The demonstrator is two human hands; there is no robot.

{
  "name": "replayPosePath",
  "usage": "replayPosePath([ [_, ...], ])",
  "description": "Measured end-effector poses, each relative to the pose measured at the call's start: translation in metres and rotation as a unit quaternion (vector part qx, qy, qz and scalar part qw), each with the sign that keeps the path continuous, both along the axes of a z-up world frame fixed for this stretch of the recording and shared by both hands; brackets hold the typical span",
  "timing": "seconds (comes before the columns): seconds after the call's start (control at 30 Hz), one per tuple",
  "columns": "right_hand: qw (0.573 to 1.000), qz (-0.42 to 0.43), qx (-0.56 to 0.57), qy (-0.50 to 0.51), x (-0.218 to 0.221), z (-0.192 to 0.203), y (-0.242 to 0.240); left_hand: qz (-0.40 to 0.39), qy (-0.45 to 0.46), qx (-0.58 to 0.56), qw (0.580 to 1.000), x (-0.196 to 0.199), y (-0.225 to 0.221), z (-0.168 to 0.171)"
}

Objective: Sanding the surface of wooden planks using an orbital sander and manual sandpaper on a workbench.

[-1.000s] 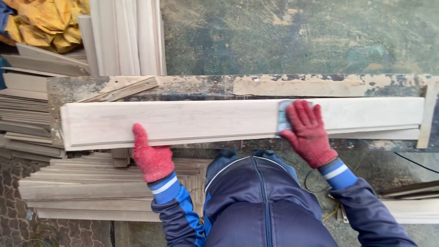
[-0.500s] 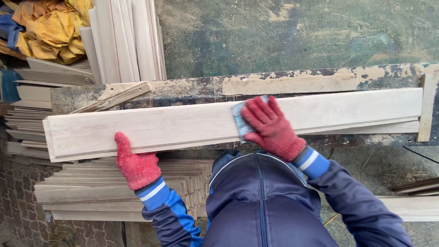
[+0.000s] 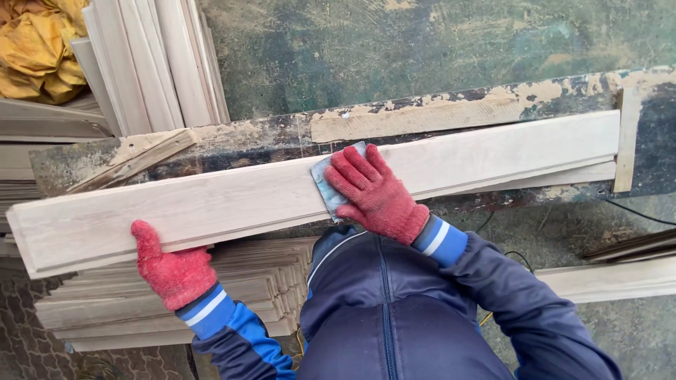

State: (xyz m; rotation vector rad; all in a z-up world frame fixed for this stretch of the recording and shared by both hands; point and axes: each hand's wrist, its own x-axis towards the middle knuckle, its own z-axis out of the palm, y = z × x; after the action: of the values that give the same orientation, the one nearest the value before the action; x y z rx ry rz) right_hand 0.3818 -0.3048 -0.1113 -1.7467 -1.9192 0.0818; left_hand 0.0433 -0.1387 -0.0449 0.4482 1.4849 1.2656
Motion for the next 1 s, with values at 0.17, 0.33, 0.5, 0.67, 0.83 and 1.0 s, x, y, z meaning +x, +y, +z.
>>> replayPosePath([
  [0.17, 0.993, -0.046, -0.113, -0.002, 0.101, -0.034, -0.099, -0.035, -0.024, 0.065, 0.997, 0.030, -0.010, 0.034],
  [0.33, 0.970, -0.186, -0.148, 0.053, 0.147, -0.062, -0.161, -0.020, 0.016, 0.083, 0.996, 0.041, -0.015, 0.046],
  [0.5, 0.997, -0.046, -0.067, 0.000, 0.069, -0.034, -0.072, -0.022, -0.003, 0.096, 0.995, 0.050, -0.009, 0.054],
  [0.67, 0.996, 0.053, -0.039, 0.062, -0.017, 0.026, 0.012, -0.011, 0.003, 0.082, 0.997, 0.044, -0.016, 0.058],
  [0.83, 0.997, 0.056, -0.041, 0.034, 0.027, -0.002, -0.035, 0.002, -0.034, 0.081, 0.996, 0.035, -0.026, 0.057],
  [1.0, 0.984, -0.131, -0.075, 0.093, 0.137, -0.035, -0.146, 0.078, -0.076, 0.204, 0.973, 0.052, -0.039, 0.075],
])
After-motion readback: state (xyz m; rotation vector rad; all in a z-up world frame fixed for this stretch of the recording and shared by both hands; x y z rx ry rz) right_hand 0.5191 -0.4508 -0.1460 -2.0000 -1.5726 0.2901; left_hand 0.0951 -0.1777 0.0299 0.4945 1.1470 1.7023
